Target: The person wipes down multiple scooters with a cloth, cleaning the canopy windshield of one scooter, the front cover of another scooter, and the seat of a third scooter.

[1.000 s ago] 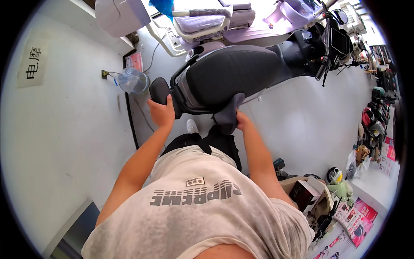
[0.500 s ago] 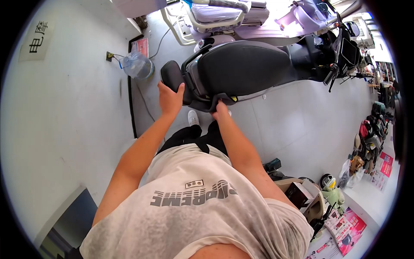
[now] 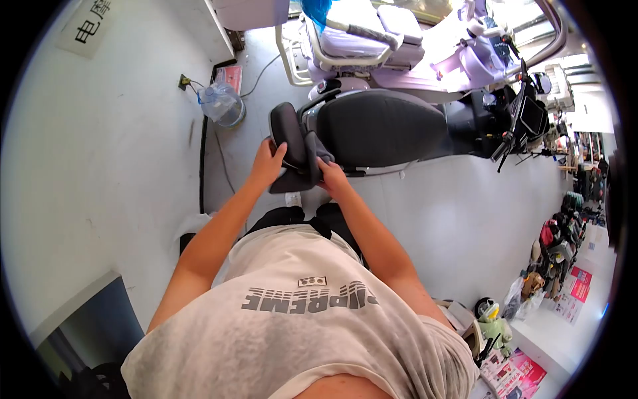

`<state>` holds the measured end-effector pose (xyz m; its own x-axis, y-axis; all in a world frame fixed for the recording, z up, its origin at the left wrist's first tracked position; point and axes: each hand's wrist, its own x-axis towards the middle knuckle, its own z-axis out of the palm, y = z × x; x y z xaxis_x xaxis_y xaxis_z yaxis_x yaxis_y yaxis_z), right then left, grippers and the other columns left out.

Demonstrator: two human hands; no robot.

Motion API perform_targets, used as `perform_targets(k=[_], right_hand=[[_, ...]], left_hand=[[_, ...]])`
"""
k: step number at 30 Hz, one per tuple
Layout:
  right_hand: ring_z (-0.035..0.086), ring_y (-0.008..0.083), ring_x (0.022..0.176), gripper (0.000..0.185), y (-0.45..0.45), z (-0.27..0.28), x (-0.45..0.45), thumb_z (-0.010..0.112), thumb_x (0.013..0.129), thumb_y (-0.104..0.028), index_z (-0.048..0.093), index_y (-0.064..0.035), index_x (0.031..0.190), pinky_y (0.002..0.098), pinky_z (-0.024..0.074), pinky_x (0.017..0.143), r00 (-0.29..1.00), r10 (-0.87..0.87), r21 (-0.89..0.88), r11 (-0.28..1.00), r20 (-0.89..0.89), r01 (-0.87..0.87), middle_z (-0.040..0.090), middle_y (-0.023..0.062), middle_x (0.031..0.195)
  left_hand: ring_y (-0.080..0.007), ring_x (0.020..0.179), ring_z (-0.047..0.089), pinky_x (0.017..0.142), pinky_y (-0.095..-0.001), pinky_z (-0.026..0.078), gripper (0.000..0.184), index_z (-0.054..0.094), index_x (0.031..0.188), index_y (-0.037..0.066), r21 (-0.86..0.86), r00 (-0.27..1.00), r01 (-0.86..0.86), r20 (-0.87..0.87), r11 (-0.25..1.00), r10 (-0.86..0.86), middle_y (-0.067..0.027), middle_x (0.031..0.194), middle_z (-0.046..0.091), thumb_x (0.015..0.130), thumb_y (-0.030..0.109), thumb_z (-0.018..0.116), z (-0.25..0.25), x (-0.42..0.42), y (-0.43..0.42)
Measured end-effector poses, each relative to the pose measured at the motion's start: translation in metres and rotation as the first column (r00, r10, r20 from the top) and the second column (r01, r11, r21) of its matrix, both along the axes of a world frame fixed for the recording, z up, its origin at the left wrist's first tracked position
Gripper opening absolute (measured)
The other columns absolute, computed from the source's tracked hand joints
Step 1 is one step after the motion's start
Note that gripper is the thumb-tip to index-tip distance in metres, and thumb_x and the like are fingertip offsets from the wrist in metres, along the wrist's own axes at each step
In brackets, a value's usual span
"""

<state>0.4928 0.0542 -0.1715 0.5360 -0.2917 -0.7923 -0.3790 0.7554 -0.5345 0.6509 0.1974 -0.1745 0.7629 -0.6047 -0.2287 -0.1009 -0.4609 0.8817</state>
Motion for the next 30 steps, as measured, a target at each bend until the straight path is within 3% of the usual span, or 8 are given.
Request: perform_targets(k=[5, 7, 13, 18, 20, 23, 26, 30], right_hand=[[0.061, 0.0111, 0.099, 0.039, -0.025, 0.032, -0.040, 0.056, 0.104, -0.036, 0.065, -0.0027, 0.122, 0.0295, 0.0505, 0.086, 0.963, 0.242, -0.371, 0.889, -0.120, -0.270, 0.068, 0.0010, 0.108], [0.056, 0.0065, 0.098, 0.040, -0.024, 0.068, -0.044, 0.054, 0.106, -0.036, 0.066, 0.0003, 0.118, 0.0255, 0.0471, 0.086, 0.933, 0.357, -0.577, 0.773, 0.051, -0.264, 0.067, -0.0020, 0.103], [0.053, 0.0056, 0.091, 0.038, -0.020, 0.121, -0.028, 0.052, 0.107, -0.032, 0.064, 0.0028, 0.115, 0.0247, 0.0462, 0.083, 0.889, 0.444, -0.641, 0.716, 0.113, -0.276, 0.065, -0.0007, 0.099], [0.058, 0.0134, 0.085, 0.037, -0.022, 0.151, -0.034, 0.051, 0.107, -0.030, 0.064, 0.0037, 0.104, 0.0319, 0.0467, 0.078, 0.888, 0.457, -0.707, 0.614, -0.042, -0.350, 0.065, 0.0050, 0.092], [0.061, 0.0307, 0.087, 0.032, -0.013, 0.175, -0.040, 0.051, 0.104, -0.025, 0.063, 0.0042, 0.099, 0.0409, 0.0462, 0.077, 0.869, 0.453, -0.941, 0.160, -0.199, -0.299, 0.064, 0.0159, 0.094], [0.058, 0.0426, 0.096, 0.027, 0.002, 0.209, -0.043, 0.053, 0.100, -0.021, 0.064, 0.0035, 0.095, 0.0471, 0.0458, 0.080, 0.843, 0.392, -0.929, -0.176, -0.369, -0.325, 0.063, 0.0215, 0.104], [0.059, 0.0405, 0.099, 0.027, 0.018, 0.222, -0.037, 0.055, 0.098, -0.021, 0.065, 0.0029, 0.092, 0.0487, 0.0464, 0.082, 0.889, 0.280, -0.883, -0.410, -0.362, -0.230, 0.063, 0.0209, 0.106], [0.058, 0.0410, 0.106, 0.035, 0.020, 0.204, 0.002, 0.058, 0.097, -0.028, 0.065, 0.0066, 0.102, 0.0504, 0.0473, 0.087, 0.838, 0.251, -0.819, -0.466, -0.485, -0.334, 0.062, 0.0247, 0.115]], left_hand=[[-0.0236, 0.090, 0.063, 0.081, -0.0359, 0.051, 0.039, 0.057, 0.124, 0.004, -0.062, 0.993, -0.011, 0.117, 0.998, 0.018, -0.0109, 0.102, 0.065, 0.095, 0.027, 0.067, 0.027, -0.027, 0.040], [-0.0224, 0.093, 0.063, 0.083, -0.0349, 0.051, 0.039, 0.057, 0.126, 0.005, -0.079, 0.993, 0.029, 0.112, 0.997, -0.020, -0.0092, 0.104, 0.065, 0.093, 0.024, 0.068, 0.066, -0.032, 0.036], [-0.0242, 0.104, 0.063, 0.092, -0.0365, 0.050, 0.042, 0.056, 0.125, 0.005, -0.323, 0.980, 0.198, 0.051, 0.925, -0.192, -0.0107, 0.111, 0.066, 0.087, 0.014, 0.074, 0.116, -0.039, 0.001], [-0.0191, 0.094, 0.062, 0.088, -0.0304, 0.049, 0.027, 0.055, 0.109, 0.004, -0.484, 0.988, 0.068, -0.087, 0.872, -0.125, -0.0083, 0.106, 0.065, 0.089, 0.008, 0.073, 0.142, -0.044, 0.003], [-0.0124, 0.087, 0.058, 0.079, -0.0272, 0.048, 0.026, 0.054, 0.107, 0.004, -0.497, 0.980, 0.186, 0.037, 0.848, -0.194, -0.0056, 0.103, 0.063, 0.089, 0.006, 0.073, 0.169, -0.048, 0.012], [-0.0139, 0.075, 0.059, 0.069, -0.0280, 0.048, 0.024, 0.054, 0.105, 0.004, -0.425, 0.977, 0.213, 0.089, 0.880, -0.194, -0.0068, 0.090, 0.063, 0.090, 0.007, 0.073, 0.208, -0.055, 0.026], [-0.0182, 0.061, 0.057, 0.059, -0.0309, 0.046, 0.024, 0.055, 0.104, 0.007, -0.290, 0.967, 0.186, 0.221, 0.939, -0.123, -0.0079, 0.070, 0.058, 0.089, 0.010, 0.074, 0.245, -0.053, 0.037], [-0.0336, 0.065, 0.064, 0.060, -0.0438, 0.049, 0.024, 0.056, 0.105, 0.013, -0.070, 0.941, 0.060, 0.337, 0.996, -0.033, -0.0099, 0.072, 0.063, 0.088, 0.020, 0.072, 0.218, -0.013, 0.029]])
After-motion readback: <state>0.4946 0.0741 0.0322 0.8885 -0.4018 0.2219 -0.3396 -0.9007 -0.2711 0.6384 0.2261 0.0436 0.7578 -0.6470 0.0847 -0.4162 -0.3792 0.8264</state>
